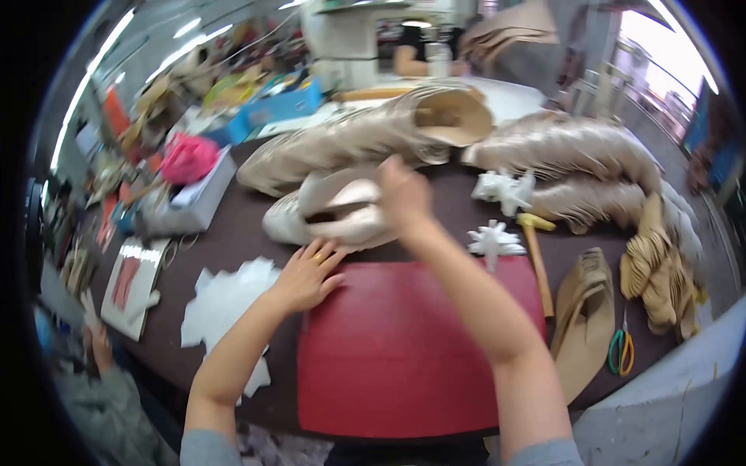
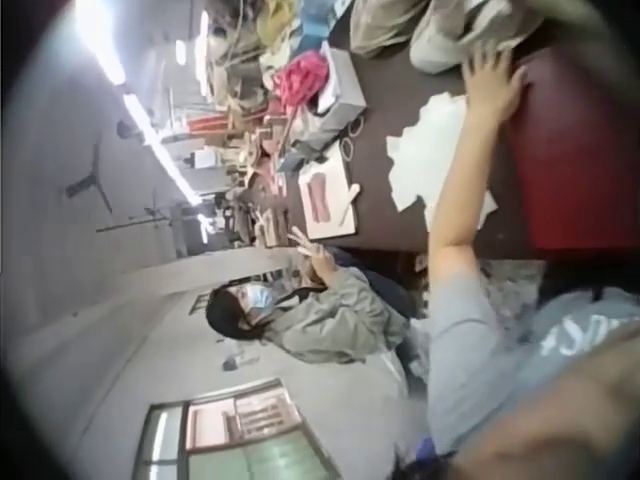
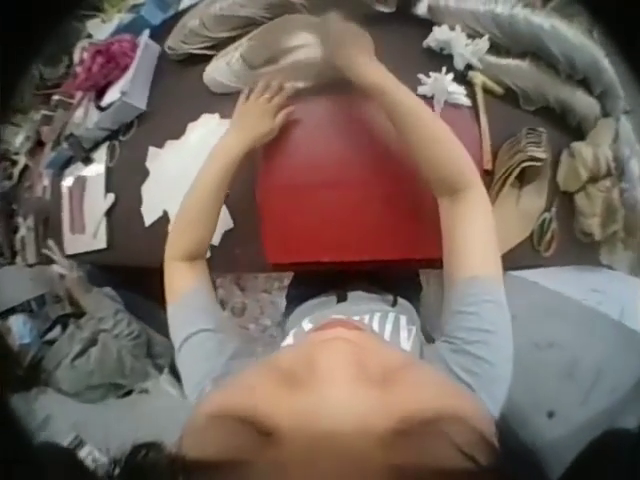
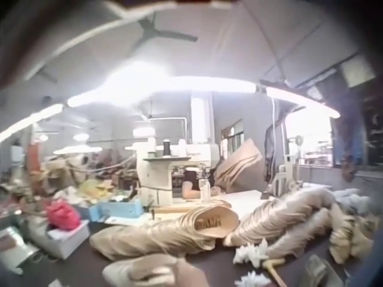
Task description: Assembling shoe uppers by inserting white fabric linings and using a small tool to press them into place.
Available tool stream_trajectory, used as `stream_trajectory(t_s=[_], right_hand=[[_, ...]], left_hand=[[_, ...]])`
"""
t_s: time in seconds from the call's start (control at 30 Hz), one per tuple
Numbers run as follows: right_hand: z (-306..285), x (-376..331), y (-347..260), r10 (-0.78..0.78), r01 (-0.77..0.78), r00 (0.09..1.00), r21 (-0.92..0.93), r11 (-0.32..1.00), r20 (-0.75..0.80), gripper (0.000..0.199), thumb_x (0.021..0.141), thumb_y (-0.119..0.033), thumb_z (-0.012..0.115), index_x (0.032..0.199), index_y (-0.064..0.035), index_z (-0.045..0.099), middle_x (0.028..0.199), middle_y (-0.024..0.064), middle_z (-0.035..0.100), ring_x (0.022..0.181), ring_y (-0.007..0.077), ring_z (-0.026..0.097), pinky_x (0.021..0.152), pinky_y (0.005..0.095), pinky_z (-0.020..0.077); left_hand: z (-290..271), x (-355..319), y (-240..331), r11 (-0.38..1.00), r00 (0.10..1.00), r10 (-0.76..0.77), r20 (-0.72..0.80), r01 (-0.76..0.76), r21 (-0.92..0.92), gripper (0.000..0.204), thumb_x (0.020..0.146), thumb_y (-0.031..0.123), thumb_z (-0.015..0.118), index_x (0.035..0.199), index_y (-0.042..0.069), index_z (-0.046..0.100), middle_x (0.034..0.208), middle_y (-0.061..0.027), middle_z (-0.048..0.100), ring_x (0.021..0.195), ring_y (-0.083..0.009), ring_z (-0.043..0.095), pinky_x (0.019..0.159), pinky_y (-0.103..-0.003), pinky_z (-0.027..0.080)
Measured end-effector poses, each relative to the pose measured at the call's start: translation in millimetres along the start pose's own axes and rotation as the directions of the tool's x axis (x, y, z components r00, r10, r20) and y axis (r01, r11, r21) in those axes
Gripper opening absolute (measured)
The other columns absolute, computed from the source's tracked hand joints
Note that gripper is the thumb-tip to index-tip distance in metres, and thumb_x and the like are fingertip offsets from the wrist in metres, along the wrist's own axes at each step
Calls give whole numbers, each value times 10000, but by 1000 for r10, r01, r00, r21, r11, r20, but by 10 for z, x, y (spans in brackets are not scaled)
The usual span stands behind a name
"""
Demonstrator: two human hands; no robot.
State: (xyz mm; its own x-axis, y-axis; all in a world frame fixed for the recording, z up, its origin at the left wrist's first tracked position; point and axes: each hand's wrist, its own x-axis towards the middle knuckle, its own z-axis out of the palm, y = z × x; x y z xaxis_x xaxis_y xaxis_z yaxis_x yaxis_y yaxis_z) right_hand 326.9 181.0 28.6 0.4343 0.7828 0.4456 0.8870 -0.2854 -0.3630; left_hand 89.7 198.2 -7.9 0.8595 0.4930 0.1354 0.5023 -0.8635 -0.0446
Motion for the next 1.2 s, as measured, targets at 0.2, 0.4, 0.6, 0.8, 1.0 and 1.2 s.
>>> stream_trajectory(t_s=[0.2,0.4,0.6,0.8,1.0,1.2], right_hand=[[-1407,12,235,-293,333,940,290,897,-174,245,969,-177,483,1113,0,574,1027,101,650,856,243,598,800,343,449],[-738,-676,-182,-747,736,376,313,600,548,114,831,-44,563,914,-81,632,865,63,609,748,269,576,714,350,467],[70,-1211,-1181,-868,492,393,728,477,303,196,793,-59,627,987,-37,634,928,105,617,819,295,601,747,367,493],[333,-1821,-1844,-843,361,258,762,537,472,180,782,-78,652,941,-4,612,951,155,606,854,329,594,765,387,506],[412,-2028,-2075,-783,575,281,556,600,555,234,786,-102,685,974,-6,584,970,167,567,889,328,567,773,378,505],[637,-2306,-2292,-856,536,294,668,517,427,214,780,-111,688,935,-15,576,946,180,554,889,335,560,772,393,502]], left_hand=[[-573,-789,-165,750,955,-234,-185,56,-659,463,908,151,521,1357,56,455,1327,-123,541,1206,-283,522,1009,-380,397],[-522,-2398,-410,430,570,-821,41,663,-613,404,913,133,537,1295,4,515,1331,-168,533,1196,-325,529,993,-377,420],[-50,-2766,79,563,610,-792,33,749,-349,418,891,110,537,1289,-16,511,1437,-234,378,1318,-352,374,1064,-388,339],[-271,-2824,276,459,531,-847,-32,698,-550,431,855,77,558,1278,-2,527,1389,-190,444,1250,-320,425,1025,-366,364],[-188,-3012,10,298,374,-927,21,770,-565,374,840,47,558,1211,-2,556,1190,-159,567,1003,-282,540,880,-362,443],[-2,-3093,116,183,320,-944,74,700,-690,358,807,30,590,1164,14,570,993,-111,606,784,-217,554,744,-314,464]])
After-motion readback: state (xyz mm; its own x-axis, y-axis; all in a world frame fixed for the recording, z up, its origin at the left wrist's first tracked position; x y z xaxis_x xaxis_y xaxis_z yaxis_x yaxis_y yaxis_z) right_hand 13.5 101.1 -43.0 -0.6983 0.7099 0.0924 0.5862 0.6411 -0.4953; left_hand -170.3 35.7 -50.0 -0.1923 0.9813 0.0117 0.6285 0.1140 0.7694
